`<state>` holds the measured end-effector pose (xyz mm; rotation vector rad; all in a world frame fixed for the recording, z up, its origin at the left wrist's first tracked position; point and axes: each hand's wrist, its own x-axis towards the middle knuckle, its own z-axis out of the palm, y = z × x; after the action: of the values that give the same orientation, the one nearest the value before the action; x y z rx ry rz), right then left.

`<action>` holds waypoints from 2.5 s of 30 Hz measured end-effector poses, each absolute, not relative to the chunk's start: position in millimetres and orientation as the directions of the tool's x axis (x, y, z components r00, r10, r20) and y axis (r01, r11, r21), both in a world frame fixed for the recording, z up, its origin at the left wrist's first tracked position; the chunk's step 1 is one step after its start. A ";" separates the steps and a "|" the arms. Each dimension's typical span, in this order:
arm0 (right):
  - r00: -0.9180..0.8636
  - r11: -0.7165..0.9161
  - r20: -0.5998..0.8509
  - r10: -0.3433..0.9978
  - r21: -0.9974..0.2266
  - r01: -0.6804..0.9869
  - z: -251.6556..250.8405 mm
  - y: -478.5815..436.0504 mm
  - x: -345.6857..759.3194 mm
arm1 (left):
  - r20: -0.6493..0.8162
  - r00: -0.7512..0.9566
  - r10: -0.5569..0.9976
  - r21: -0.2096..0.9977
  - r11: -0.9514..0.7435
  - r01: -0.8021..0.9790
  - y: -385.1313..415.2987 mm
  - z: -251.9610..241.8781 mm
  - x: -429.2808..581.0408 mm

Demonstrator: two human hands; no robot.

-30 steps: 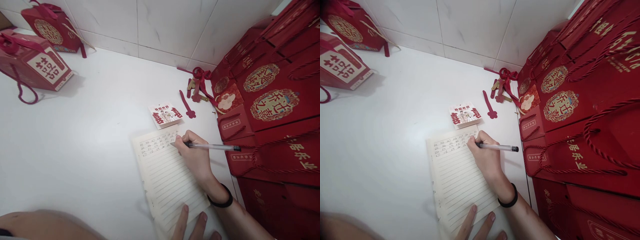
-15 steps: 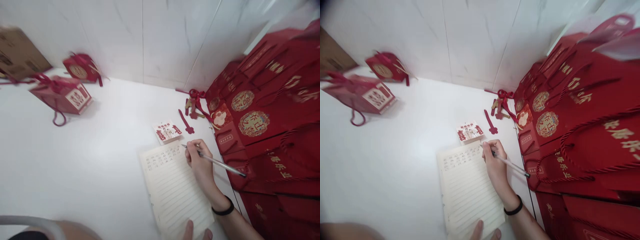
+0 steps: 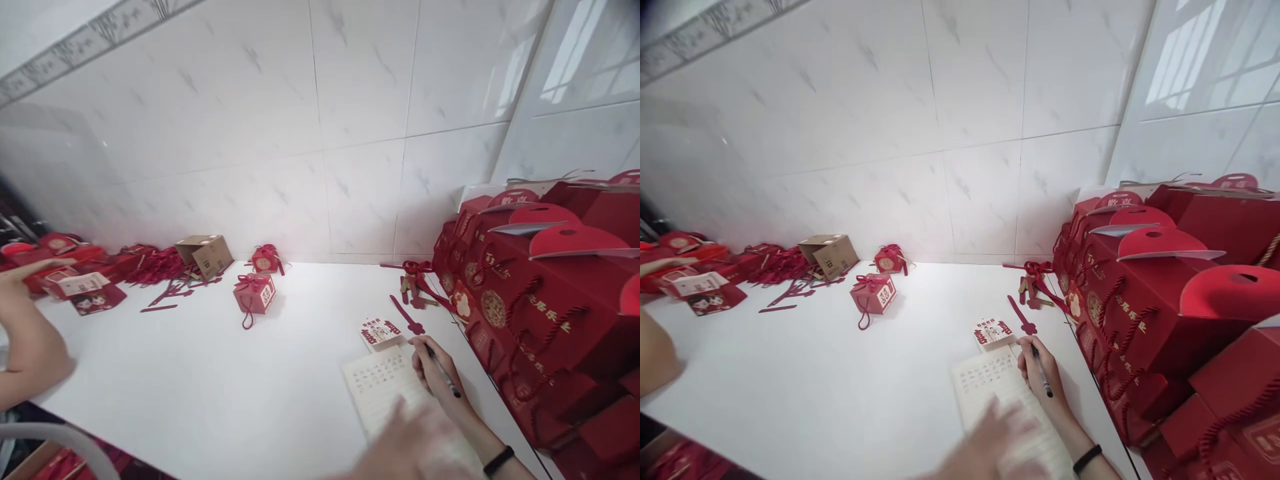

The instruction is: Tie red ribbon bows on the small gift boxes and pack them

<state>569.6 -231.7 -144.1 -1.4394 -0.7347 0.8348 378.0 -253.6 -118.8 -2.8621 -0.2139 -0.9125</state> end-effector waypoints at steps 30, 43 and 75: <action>0.343 0.104 0.152 0.927 -0.983 0.155 -78.8 -305.5 465.4 | 0.165 0.237 0.957 0.826 -0.265 0.497 -280.8 -91.1 278.4; 0.518 0.076 0.101 0.849 -0.995 0.070 -93.2 -340.2 437.3 | -0.090 0.367 0.926 0.993 0.054 0.106 -255.2 -94.5 261.5; 0.643 0.043 0.076 0.762 -0.997 0.067 -102.8 -344.8 460.8 | -0.098 0.697 0.711 0.934 -0.177 0.311 -232.0 -68.4 195.2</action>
<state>460.8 -344.8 -102.8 -1.4508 -0.7411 0.6137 195.2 -232.0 -68.4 -3.7995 -1.7500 -0.9396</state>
